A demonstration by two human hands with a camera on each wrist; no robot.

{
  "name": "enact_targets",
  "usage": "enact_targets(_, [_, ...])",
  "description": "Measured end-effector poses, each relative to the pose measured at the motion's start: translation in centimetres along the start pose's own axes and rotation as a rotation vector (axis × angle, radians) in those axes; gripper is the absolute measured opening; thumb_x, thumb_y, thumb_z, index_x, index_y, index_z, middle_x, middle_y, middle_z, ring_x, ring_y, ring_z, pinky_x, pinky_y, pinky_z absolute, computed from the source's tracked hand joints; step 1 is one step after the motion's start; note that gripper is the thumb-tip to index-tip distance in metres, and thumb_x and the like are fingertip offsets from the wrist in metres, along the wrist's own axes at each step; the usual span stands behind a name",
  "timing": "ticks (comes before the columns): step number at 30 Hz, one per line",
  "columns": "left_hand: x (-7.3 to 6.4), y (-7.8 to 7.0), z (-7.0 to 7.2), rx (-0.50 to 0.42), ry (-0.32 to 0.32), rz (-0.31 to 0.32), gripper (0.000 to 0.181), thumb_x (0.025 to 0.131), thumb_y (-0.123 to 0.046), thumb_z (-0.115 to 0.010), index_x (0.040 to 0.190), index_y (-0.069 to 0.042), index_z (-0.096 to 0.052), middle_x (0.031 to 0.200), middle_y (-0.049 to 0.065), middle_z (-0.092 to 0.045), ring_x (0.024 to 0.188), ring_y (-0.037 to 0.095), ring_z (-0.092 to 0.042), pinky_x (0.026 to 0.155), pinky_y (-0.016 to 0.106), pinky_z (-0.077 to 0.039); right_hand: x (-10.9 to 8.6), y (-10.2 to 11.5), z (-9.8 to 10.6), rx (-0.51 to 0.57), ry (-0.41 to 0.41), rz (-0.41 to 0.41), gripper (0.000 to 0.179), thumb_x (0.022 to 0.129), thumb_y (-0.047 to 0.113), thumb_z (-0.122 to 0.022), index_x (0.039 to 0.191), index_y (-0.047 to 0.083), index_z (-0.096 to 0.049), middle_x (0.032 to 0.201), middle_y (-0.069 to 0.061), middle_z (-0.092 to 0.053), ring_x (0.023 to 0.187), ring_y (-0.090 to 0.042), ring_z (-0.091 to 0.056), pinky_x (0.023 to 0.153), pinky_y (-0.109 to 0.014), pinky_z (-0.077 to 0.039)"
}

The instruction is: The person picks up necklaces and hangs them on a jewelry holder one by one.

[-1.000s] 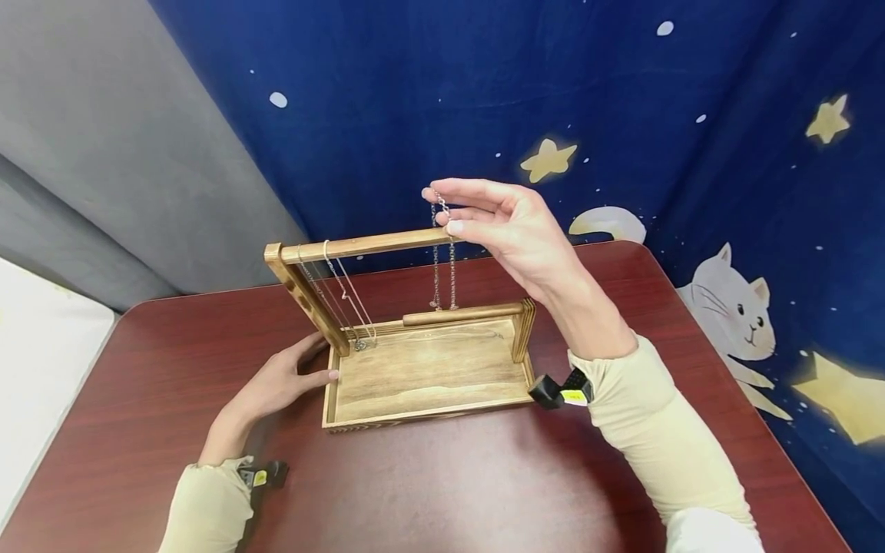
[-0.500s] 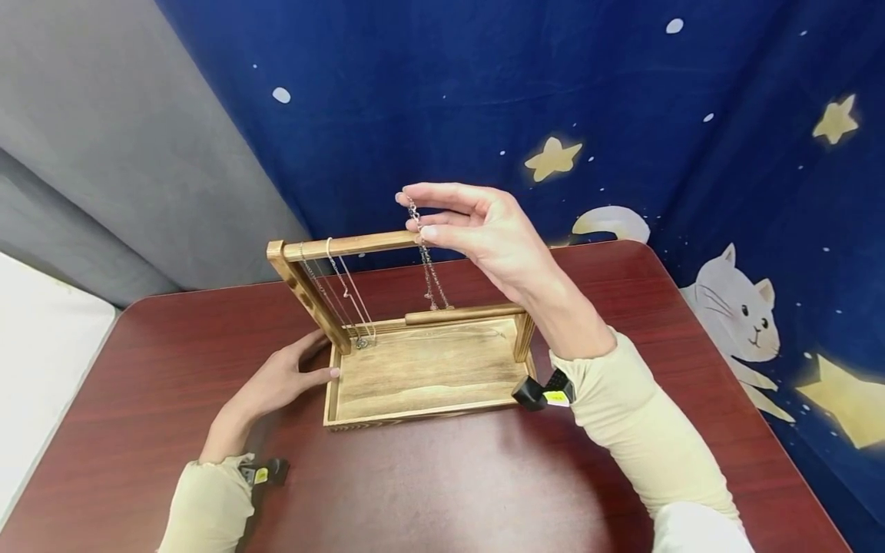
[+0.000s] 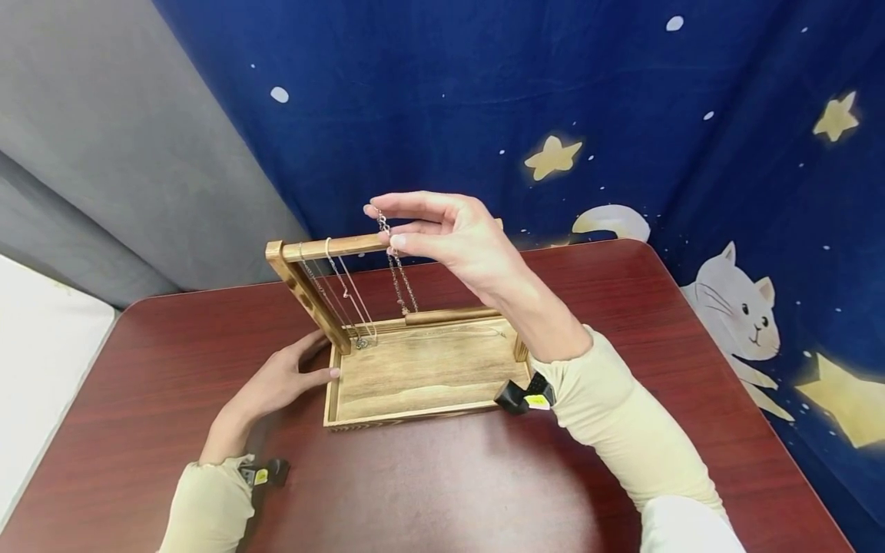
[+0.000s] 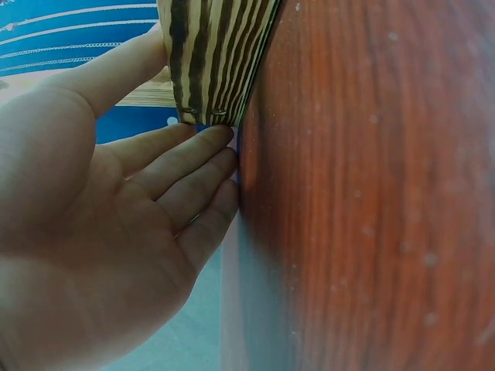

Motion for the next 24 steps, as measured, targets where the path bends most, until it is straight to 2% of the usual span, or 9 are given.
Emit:
enact_targets(7, [0.0, 0.0, -0.1, 0.002, 0.01, 0.008, 0.079, 0.089, -0.031, -0.076, 0.153, -0.006, -0.037, 0.148, 0.015, -0.049, 0.141, 0.036, -0.037, 0.112, 0.054, -0.032, 0.1, -0.3, -0.9, 0.013, 0.03, 0.007, 0.044, 0.089, -0.017, -0.059, 0.132, -0.006, -0.06, 0.13, -0.019, -0.063, 0.111, -0.033, -0.065, 0.101, -0.041, -0.049])
enact_targets(12, [0.0, 0.0, 0.0, 0.006, 0.012, 0.009, 0.079, 0.09, -0.031, -0.076, 0.153, -0.005, -0.037, 0.148, 0.015, -0.048, 0.14, 0.036, -0.037, 0.112, 0.054, -0.033, 0.0, -0.7, -1.3, 0.001, 0.031, -0.001, 0.045, 0.089, -0.017, -0.06, 0.133, -0.007, -0.059, 0.131, -0.019, -0.063, 0.109, -0.029, -0.066, 0.102, -0.042, -0.048])
enact_targets(18, [0.0, 0.0, 0.1, 0.014, 0.008, 0.005, 0.079, 0.089, -0.031, -0.076, 0.153, -0.005, -0.037, 0.148, 0.015, -0.049, 0.14, 0.036, -0.038, 0.112, 0.054, -0.033, -0.1, -1.4, -1.6, -0.027, 0.029, -0.033, 0.046, 0.091, -0.014, -0.06, 0.136, -0.007, -0.056, 0.134, -0.019, -0.061, 0.108, -0.026, -0.067, 0.101, -0.04, -0.049])
enact_targets(24, [0.0, 0.0, 0.0, 0.015, 0.005, 0.004, 0.079, 0.089, -0.031, -0.076, 0.153, -0.005, -0.037, 0.148, 0.015, -0.049, 0.14, 0.036, -0.038, 0.112, 0.054, -0.032, -0.7, -2.3, -2.1, -0.07, 0.052, -0.07, 0.042, 0.095, -0.006, -0.059, 0.137, -0.002, -0.057, 0.137, -0.014, -0.06, 0.116, -0.03, -0.063, 0.1, -0.037, -0.05])
Point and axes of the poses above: each hand's wrist, its own x-axis towards the middle knuckle, its own z-axis out of the back of the hand, y = z × x, the point moved 10 cm from there along x, towards the middle knuckle
